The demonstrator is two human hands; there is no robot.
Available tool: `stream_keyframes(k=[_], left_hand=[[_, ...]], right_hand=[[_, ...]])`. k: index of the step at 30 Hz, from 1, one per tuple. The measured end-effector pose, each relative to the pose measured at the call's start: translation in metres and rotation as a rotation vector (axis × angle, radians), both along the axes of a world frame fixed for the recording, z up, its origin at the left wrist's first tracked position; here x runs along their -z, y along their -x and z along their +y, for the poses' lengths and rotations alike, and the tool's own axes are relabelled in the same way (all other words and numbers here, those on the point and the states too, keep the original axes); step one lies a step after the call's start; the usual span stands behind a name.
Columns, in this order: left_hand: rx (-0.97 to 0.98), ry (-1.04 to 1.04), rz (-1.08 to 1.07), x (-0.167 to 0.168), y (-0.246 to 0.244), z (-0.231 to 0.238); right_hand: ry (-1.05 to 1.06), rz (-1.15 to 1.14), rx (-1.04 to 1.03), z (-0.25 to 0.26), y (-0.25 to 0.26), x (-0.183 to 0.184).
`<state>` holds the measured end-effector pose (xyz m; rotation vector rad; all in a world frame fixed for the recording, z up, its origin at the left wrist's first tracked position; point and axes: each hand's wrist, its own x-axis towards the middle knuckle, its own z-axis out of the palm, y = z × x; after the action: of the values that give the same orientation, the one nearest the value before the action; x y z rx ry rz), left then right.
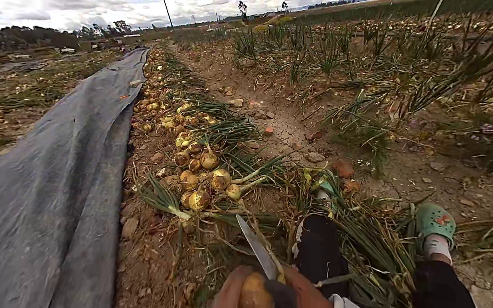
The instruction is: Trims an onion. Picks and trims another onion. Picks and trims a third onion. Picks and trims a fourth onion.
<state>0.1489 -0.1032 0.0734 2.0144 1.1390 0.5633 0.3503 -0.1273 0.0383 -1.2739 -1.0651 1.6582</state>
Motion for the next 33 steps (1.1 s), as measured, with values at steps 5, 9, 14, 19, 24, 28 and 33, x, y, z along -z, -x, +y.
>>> stream_keyframes(k=[5, 9, 14, 19, 24, 28, 33], left_hand=[[-0.117, -0.134, 0.154, 0.016, -0.023, -0.002], [-0.178, -0.312, 0.283, 0.036, -0.037, 0.002], [-0.395, 0.170, 0.417, 0.037, -0.038, 0.037], [-0.713, 0.503, -0.575, 0.052, -0.009, 0.052], [-0.728, 0.877, -1.212, 0.033, -0.050, 0.020], [-0.562, 0.961, -1.284, 0.055, -0.049, 0.008], [-0.210, 0.781, -1.319, 0.067, -0.037, 0.010]], right_hand=[[0.105, -0.026, -0.042, 0.001, -0.006, 0.002], [0.178, -0.128, -0.065, 0.003, -0.013, 0.005], [0.184, -0.328, -0.280, -0.002, -0.014, -0.002], [0.128, -0.292, -0.021, 0.006, -0.028, 0.019], [0.044, -0.418, 0.018, 0.025, -0.022, -0.011], [-0.141, -0.459, 0.120, 0.021, -0.018, -0.019], [-0.161, -0.360, 0.136, 0.015, -0.016, -0.013]])
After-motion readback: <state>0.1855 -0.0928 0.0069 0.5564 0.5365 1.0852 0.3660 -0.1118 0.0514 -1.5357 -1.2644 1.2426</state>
